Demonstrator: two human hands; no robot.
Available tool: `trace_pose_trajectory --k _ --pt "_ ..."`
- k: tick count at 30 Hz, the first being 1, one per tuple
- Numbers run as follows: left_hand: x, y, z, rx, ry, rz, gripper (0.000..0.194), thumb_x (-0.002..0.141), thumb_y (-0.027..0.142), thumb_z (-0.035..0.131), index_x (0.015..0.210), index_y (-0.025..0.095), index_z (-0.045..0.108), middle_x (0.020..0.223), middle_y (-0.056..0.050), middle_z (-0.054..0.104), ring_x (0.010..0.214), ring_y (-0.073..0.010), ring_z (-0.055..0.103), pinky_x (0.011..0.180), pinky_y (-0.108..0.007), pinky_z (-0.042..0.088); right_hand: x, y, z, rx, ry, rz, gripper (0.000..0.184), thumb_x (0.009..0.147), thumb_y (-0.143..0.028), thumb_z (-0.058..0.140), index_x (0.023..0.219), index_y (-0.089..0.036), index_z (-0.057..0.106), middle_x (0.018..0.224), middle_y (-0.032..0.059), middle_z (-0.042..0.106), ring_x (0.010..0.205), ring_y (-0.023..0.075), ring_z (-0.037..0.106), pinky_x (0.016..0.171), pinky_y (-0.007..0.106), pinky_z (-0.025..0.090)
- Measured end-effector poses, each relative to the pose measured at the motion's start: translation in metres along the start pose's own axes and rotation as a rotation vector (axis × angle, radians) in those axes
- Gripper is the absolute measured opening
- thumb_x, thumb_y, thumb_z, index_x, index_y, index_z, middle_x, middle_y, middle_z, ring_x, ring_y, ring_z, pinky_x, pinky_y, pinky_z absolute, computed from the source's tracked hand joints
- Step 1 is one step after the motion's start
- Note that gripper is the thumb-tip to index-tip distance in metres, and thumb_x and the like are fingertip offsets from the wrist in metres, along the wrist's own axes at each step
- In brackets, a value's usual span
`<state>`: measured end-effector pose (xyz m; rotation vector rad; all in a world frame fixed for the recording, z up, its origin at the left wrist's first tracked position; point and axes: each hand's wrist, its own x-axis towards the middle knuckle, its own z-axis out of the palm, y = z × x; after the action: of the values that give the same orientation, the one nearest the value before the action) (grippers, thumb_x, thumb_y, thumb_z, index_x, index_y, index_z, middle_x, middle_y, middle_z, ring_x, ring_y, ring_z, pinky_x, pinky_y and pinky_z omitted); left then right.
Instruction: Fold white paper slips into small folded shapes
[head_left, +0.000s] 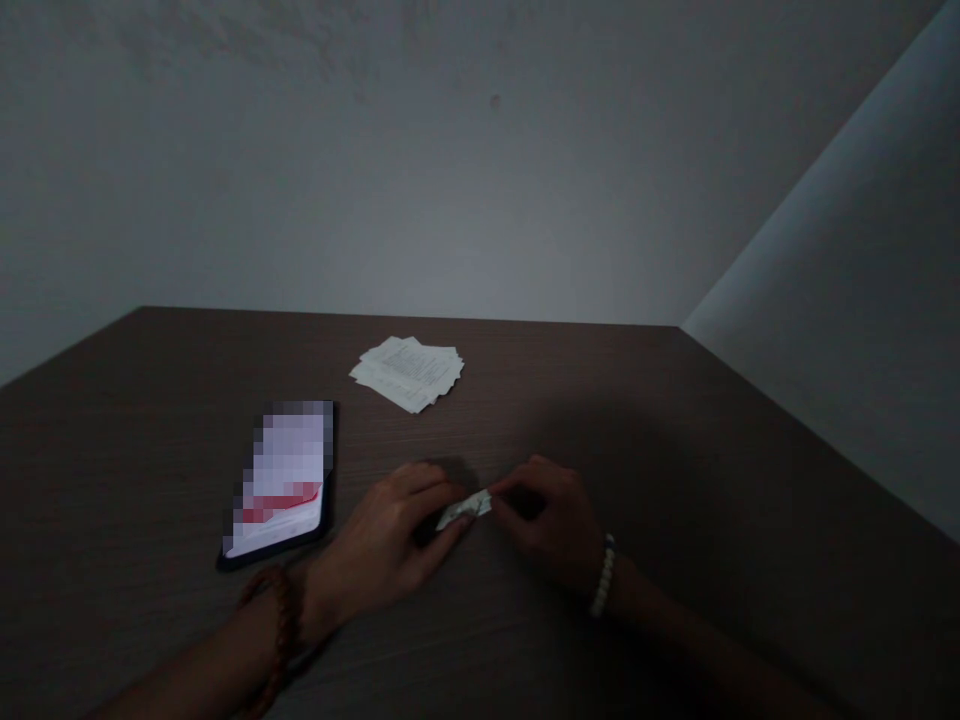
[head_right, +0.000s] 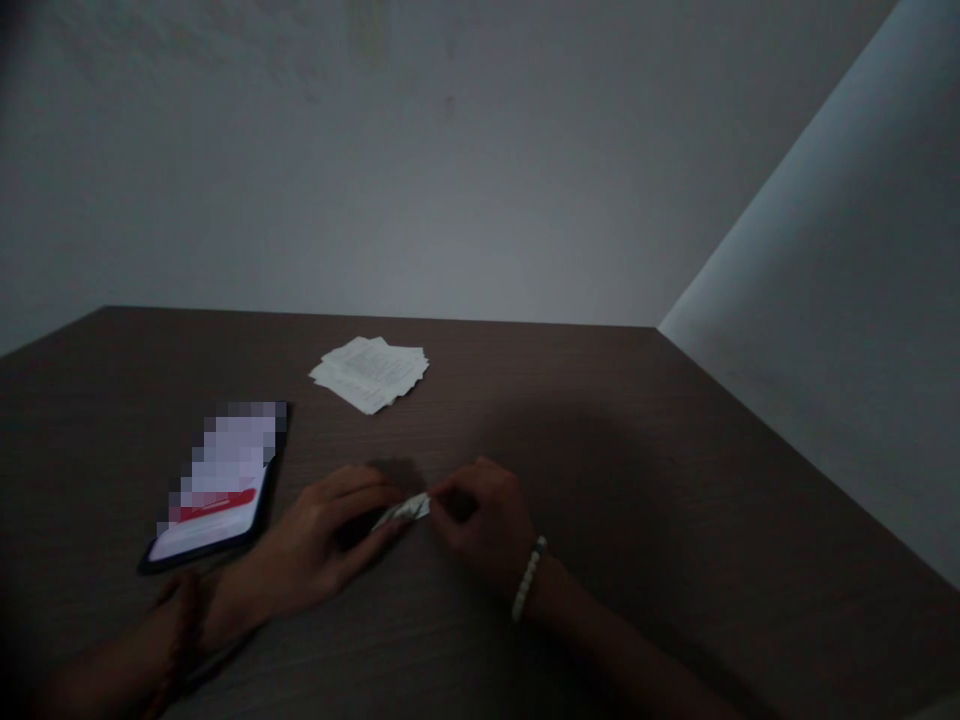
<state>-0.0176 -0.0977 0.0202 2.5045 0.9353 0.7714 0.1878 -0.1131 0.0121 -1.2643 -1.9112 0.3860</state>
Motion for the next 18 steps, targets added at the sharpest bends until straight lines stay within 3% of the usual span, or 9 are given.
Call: trace_pose_trajectory --k 8,18 --pt "-0.0009 0.0006 -0.0050 -0.001 -0.018 -0.079 0.022 0.086 0.022 0.048 0.102 0.016 0.062 0.094 -0.007 0.063 0.087 -0.0218 0.059 0.078 -0.040 0.048 0.0001 0.0007 -0.0027 -0.003 0.123 0.119 0.003 0.070 -0.018 0.069 0.071 -0.021 0.070 0.063 -0.0006 0.066 0.055 0.0133 0.056 0.056 0.026 0.041" --pt "0.0041 -0.0034 -0.0070 -0.117 0.009 -0.159 0.023 0.090 0.026 0.044 0.097 0.018 0.064 0.090 -0.004 0.068 0.081 -0.0171 0.063 0.074 -0.031 0.050 0.0003 -0.0011 -0.0032 0.026 0.101 0.017 0.004 0.072 -0.016 0.068 0.075 -0.019 0.069 0.071 0.0012 0.068 0.066 0.0154 0.060 0.065 0.028 0.044"
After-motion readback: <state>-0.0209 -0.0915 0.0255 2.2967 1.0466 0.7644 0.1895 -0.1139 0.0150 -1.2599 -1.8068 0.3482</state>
